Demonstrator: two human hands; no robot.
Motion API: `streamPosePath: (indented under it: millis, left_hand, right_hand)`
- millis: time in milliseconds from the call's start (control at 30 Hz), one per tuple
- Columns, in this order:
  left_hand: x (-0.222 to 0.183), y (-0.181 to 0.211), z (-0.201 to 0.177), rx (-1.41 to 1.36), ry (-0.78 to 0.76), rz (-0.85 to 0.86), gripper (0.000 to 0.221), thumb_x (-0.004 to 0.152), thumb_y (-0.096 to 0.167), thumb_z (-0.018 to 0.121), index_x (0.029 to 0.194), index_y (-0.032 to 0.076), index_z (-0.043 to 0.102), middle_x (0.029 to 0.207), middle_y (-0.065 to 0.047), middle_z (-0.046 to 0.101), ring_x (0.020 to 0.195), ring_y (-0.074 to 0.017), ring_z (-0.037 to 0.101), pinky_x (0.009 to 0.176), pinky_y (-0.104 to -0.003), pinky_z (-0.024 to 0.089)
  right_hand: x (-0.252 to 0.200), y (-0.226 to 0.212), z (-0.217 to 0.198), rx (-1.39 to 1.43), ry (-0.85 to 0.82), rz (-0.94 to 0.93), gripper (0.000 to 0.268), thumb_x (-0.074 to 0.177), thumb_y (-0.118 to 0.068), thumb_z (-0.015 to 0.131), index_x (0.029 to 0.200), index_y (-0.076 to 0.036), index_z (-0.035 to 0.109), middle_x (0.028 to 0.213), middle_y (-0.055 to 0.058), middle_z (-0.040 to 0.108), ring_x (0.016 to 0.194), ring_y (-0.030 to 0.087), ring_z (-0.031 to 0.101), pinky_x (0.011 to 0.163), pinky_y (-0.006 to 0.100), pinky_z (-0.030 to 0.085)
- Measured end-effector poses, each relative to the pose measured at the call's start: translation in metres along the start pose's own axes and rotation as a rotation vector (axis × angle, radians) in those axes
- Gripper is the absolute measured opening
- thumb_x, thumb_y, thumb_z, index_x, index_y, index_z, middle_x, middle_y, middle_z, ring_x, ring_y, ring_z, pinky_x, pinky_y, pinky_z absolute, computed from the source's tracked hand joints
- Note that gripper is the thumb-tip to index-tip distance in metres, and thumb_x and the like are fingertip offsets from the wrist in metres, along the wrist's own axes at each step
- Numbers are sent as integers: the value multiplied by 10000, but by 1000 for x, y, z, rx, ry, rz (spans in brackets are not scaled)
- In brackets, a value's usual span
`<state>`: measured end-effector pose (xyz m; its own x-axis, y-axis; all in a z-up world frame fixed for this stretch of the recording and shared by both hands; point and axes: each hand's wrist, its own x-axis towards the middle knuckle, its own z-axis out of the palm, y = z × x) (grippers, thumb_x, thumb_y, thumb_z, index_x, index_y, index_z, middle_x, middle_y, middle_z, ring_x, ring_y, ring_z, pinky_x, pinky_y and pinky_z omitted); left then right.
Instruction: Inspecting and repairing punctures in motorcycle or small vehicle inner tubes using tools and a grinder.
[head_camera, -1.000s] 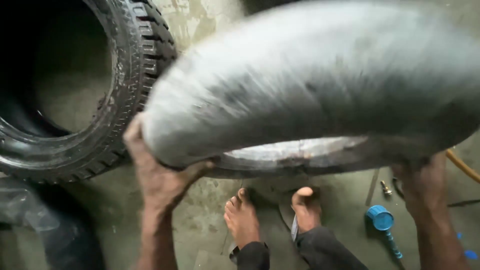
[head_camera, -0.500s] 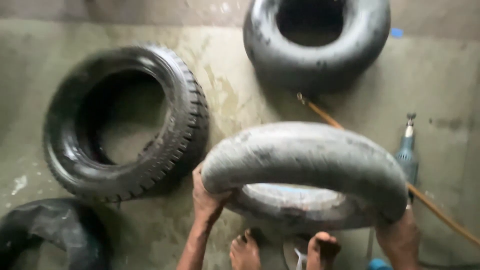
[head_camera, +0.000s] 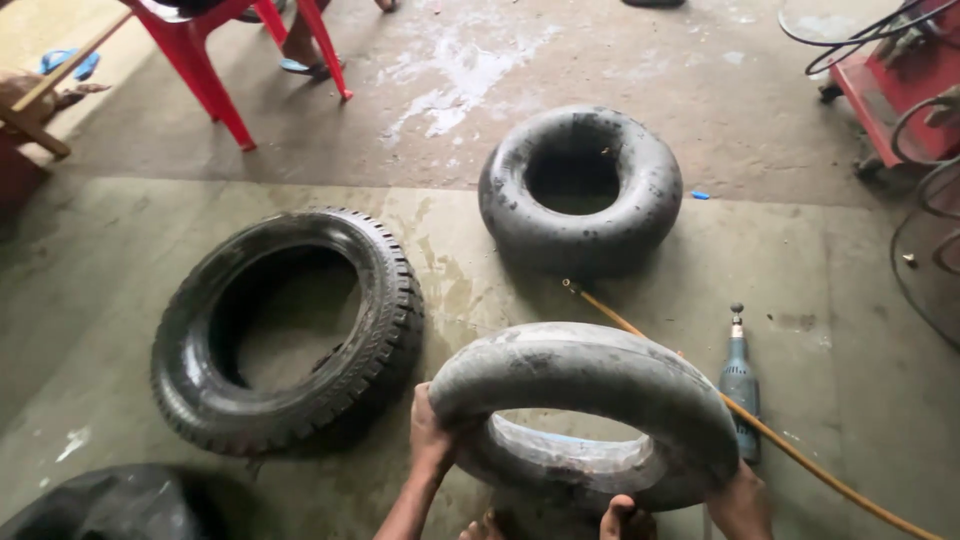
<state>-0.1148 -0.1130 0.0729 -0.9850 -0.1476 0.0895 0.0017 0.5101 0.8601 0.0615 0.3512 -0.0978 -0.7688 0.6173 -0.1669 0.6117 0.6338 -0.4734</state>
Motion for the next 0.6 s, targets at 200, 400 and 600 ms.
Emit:
streamPosePath:
  millis: [200,400,600]
  left_hand:
    - [1,-79,19,163,4,160,631,754,330,816,1243,65,519,1165,-222,627,1112,-430,596,910,-497,490]
    - [-4,-8,4,241,-99,-73,689,705,440,878,1171,101,499,1110,-190,648,1055,-417,641,839,-508,503]
    - [12,-19,9,208,-102,-88,643,741,410,872,1181,125,499,1113,-170,675,1066,-409,664,839,-494,515]
  right_hand:
    - [6,-18,-6,30,43,-147,702,757,-494,734,1367,-159,641,1066,237,731,1008,488,677,781,565,540]
    - [-24,-35,-35,90,41,-177,344,881,-307,760,1087,-36,714,988,272,708,1022,501,653,790,550,530]
    - [-17,-75,-51,126,-30,-107,396,912,-361,781,1138,-45,708,1023,276,702,1043,485,665,777,541,530]
